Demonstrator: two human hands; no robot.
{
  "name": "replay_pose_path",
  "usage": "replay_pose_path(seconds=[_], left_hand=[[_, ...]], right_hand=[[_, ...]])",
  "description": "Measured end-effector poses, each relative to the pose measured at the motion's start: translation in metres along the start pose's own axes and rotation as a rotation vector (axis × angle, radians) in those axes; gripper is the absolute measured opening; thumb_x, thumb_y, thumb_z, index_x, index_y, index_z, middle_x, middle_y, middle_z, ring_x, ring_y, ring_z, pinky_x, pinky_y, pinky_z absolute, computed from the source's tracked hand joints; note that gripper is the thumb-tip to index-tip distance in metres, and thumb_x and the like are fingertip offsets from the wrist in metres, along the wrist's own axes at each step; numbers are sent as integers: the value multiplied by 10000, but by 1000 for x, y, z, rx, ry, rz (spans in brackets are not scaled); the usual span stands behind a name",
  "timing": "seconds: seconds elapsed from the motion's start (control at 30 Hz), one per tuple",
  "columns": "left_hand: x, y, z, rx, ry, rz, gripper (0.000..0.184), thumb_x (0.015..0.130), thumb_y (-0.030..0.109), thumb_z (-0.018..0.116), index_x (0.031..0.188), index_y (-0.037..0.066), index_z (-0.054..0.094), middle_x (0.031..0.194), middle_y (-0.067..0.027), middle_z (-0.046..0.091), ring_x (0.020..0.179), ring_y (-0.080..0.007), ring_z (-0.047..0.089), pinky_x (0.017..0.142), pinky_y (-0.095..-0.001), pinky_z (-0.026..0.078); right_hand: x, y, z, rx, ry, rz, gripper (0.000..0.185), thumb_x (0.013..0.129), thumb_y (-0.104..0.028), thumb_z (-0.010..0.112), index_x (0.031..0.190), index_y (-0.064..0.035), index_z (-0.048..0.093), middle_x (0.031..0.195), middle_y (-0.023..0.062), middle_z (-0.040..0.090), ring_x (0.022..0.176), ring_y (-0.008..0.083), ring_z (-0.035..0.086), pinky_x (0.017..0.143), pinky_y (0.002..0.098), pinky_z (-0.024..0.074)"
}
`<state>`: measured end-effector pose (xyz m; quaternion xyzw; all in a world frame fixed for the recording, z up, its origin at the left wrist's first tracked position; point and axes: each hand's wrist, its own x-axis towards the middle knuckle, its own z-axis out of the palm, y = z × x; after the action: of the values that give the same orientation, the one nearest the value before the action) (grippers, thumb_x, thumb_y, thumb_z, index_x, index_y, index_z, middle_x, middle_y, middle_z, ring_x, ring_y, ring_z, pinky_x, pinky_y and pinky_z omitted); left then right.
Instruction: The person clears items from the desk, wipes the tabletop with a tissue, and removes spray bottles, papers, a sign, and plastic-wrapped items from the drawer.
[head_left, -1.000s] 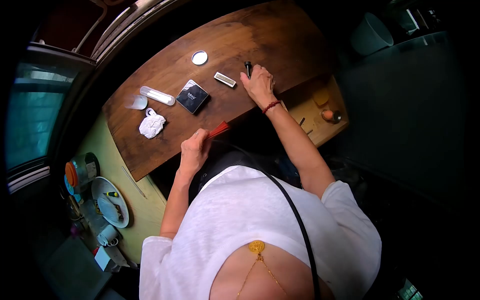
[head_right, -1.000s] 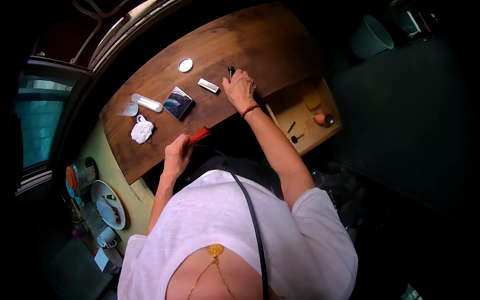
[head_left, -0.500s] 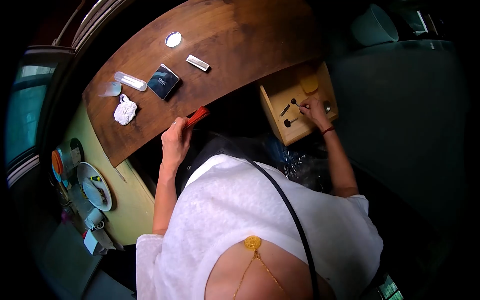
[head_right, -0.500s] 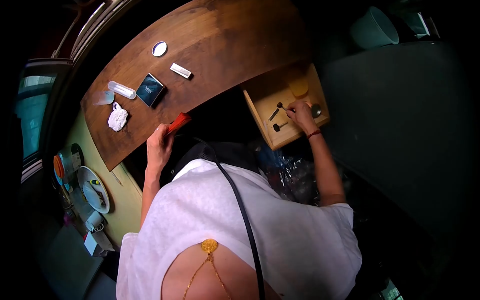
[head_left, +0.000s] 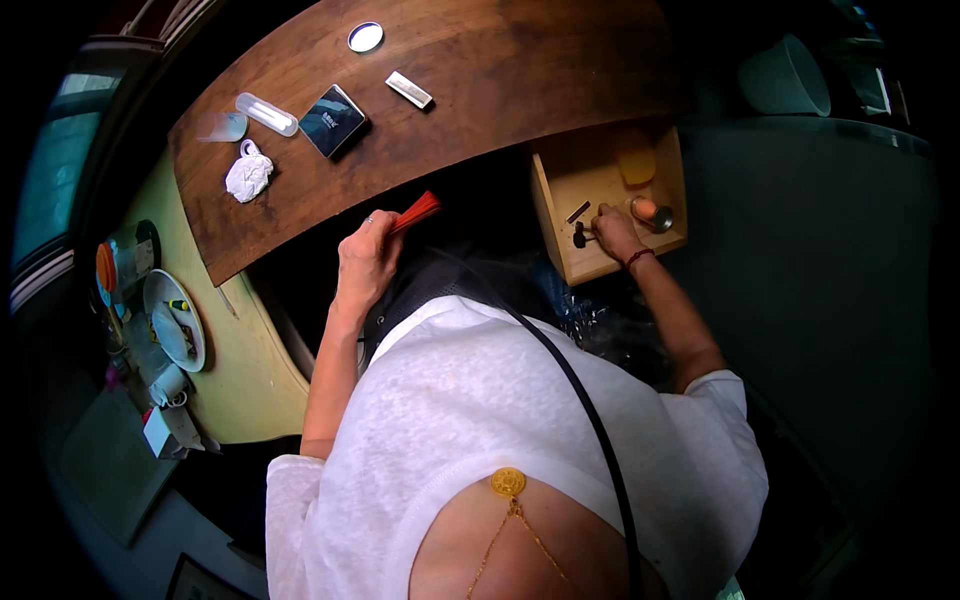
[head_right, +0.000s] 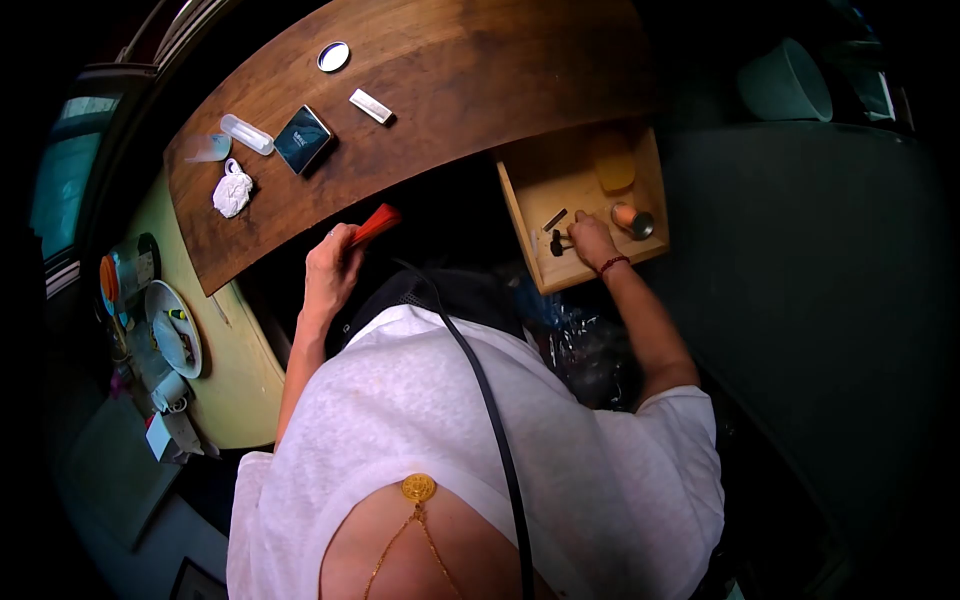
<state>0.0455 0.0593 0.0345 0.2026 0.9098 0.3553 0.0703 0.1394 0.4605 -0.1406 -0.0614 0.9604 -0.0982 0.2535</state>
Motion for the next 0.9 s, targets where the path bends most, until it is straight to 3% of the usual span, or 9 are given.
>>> replay_pose_path(seconds=[0.13,0.23,0.3,0.37,0.5,0.6,0.7,0.77,0.9], left_hand=[[3,8,10,-104,-9,-81,179,741,-12,614,907,25,557,772,-161,577,696,-327,589,604,-353,460],[12,13,21,-107,-58,-38,164,747,14,603,904,25,555,785,-171,575,711,-344,583,622,-381,462],[22,23,25,-71,-109,69,149,750,27,597,891,27,549,788,-169,576,732,-351,582,636,-400,465],[31,28,36,-54,-228,41,159,750,28,610,897,23,550,808,-169,571,776,-355,568,655,-384,451],[47,50,56,-130,-298,212,152,763,35,594,914,33,572,824,-152,596,783,-340,586,658,-388,469],[52,61,63,-170,-375,223,153,758,43,606,905,22,574,828,-151,604,792,-338,591,666,-378,474],[53,59,76,-173,-468,212,207,759,45,617,955,17,557,869,-155,603,798,-344,587,672,-373,474],[56,66,75,-202,-317,169,284,779,48,612,1049,25,525,916,-151,595,784,-332,582,666,-363,469],[54,50,63,-113,-301,63,309,812,90,608,1096,28,505,911,-149,598,683,-272,549,643,-332,456]], right_hand=[[-3,-3,-11,82,26,-57,131,738,-70,562,842,-28,630,904,168,556,894,328,568,767,400,470],[-3,-32,-57,201,13,58,173,759,-96,586,913,-28,627,943,174,563,914,331,561,771,398,463],[-3,-63,-92,586,363,-44,249,757,-99,609,991,-12,598,1014,167,567,912,329,558,788,377,466],[-6,-109,-142,483,673,-348,344,742,-111,646,1065,-20,572,1044,153,573,936,320,550,819,364,452],[-6,-156,-153,339,649,-595,324,748,-100,639,1050,-20,556,964,131,591,897,310,557,785,339,450],[-8,-149,-141,468,446,-444,244,760,-86,620,990,-18,573,913,144,605,861,311,576,756,349,457],[-18,-125,-137,703,431,-358,155,782,-77,590,924,-14,585,858,158,608,809,328,588,707,363,465],[-20,-98,-127,883,469,-151,136,818,-96,553,913,-3,585,833,176,609,775,353,596,654,364,471],[-6,-23,-55,938,613,123,172,808,-111,588,912,27,588,777,155,639,688,236,628,610,310,479]])
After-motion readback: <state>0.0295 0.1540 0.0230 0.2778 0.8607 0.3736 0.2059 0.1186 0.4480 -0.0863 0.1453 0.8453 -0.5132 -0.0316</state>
